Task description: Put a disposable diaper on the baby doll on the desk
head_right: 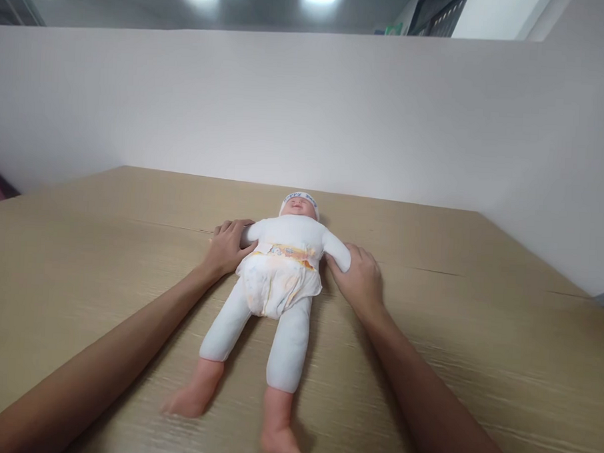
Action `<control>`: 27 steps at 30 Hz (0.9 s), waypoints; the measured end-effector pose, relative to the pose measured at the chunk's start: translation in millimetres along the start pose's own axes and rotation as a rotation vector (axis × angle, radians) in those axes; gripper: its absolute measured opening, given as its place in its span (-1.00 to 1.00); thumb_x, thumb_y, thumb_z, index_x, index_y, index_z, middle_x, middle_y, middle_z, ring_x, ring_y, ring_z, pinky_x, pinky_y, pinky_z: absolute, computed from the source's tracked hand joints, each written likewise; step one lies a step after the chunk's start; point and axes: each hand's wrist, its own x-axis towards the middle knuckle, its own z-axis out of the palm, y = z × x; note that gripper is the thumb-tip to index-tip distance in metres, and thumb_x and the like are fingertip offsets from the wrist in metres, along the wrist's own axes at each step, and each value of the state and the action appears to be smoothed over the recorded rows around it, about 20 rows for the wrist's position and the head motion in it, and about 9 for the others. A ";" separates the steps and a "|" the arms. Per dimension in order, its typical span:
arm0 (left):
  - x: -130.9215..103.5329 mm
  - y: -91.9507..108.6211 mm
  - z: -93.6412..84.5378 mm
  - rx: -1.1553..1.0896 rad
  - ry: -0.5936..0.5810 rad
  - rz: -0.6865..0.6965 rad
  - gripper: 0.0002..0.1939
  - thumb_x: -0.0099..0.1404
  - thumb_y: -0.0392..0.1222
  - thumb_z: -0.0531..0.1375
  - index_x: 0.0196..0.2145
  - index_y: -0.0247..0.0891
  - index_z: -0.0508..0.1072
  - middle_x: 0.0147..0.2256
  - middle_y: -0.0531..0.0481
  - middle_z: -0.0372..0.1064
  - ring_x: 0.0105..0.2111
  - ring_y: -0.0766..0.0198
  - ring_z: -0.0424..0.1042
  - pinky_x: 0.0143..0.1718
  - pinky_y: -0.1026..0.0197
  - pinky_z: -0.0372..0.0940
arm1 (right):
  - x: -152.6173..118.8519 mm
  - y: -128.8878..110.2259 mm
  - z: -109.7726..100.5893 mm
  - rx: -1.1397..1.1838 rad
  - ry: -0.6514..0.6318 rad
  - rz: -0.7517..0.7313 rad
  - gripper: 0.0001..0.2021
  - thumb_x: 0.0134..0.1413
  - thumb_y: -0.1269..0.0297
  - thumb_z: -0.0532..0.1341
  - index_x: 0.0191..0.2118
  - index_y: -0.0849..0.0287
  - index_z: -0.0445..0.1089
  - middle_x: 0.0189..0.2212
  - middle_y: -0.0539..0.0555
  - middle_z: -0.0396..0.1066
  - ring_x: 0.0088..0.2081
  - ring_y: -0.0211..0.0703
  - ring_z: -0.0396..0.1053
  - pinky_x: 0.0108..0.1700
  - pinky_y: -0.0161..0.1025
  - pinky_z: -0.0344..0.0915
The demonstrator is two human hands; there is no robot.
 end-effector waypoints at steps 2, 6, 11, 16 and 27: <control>2.3 2.0 1.1 0.090 -0.033 -0.027 -0.39 0.49 0.21 0.12 0.27 -0.27 0.42 0.16 -0.30 0.52 0.13 -0.26 0.34 0.23 -0.20 0.11 | -0.3 -3.3 -0.4 0.005 -0.021 0.022 -0.56 0.40 -0.14 0.19 -0.01 0.16 0.53 -0.14 0.21 0.60 -0.12 0.14 0.49 -0.15 -0.10 0.23; 1.6 11.7 -4.1 0.316 -0.143 -0.082 -0.36 0.56 0.23 -0.04 0.21 -0.35 0.46 0.11 -0.37 0.56 0.09 -0.30 0.37 0.15 -0.20 0.18 | -2.3 -15.1 -2.3 0.026 -0.065 0.084 -0.54 0.43 -0.15 0.14 0.02 0.15 0.52 -0.13 0.21 0.58 -0.15 0.11 0.48 -0.19 -0.13 0.19; 3.8 31.0 -10.5 0.351 -0.276 -0.180 -0.44 0.57 0.19 -0.04 0.02 -0.36 0.48 -0.02 -0.42 0.60 0.03 -0.27 0.48 0.01 -0.08 0.26 | -5.5 -35.2 -5.1 0.114 -0.077 0.176 -0.53 0.40 -0.12 0.11 0.02 0.17 0.53 -0.11 0.26 0.59 -0.14 0.14 0.49 -0.19 -0.13 0.20; -6.6 58.3 -33.8 0.077 -0.298 -0.324 -0.47 0.51 0.31 0.03 -0.12 -0.25 0.41 -0.17 -0.26 0.61 -0.24 -0.07 0.56 -0.33 0.11 0.19 | -6.0 -53.2 -24.8 0.321 -0.112 0.294 -0.49 0.37 -0.17 0.08 -0.02 0.15 0.56 -0.16 0.23 0.63 -0.22 0.09 0.49 -0.23 -0.17 0.21; -215.5 184.2 -142.6 -0.203 -0.054 -0.503 -0.59 0.48 0.27 0.13 -0.01 -0.08 0.42 -0.23 -0.03 0.58 -0.24 -0.02 0.60 -0.24 0.05 0.46 | -64.3 -59.5 -180.6 0.603 -0.298 0.122 -0.47 0.36 -0.17 0.18 0.14 0.11 0.60 -0.08 0.12 0.65 -0.10 0.09 0.57 -0.12 -0.20 0.47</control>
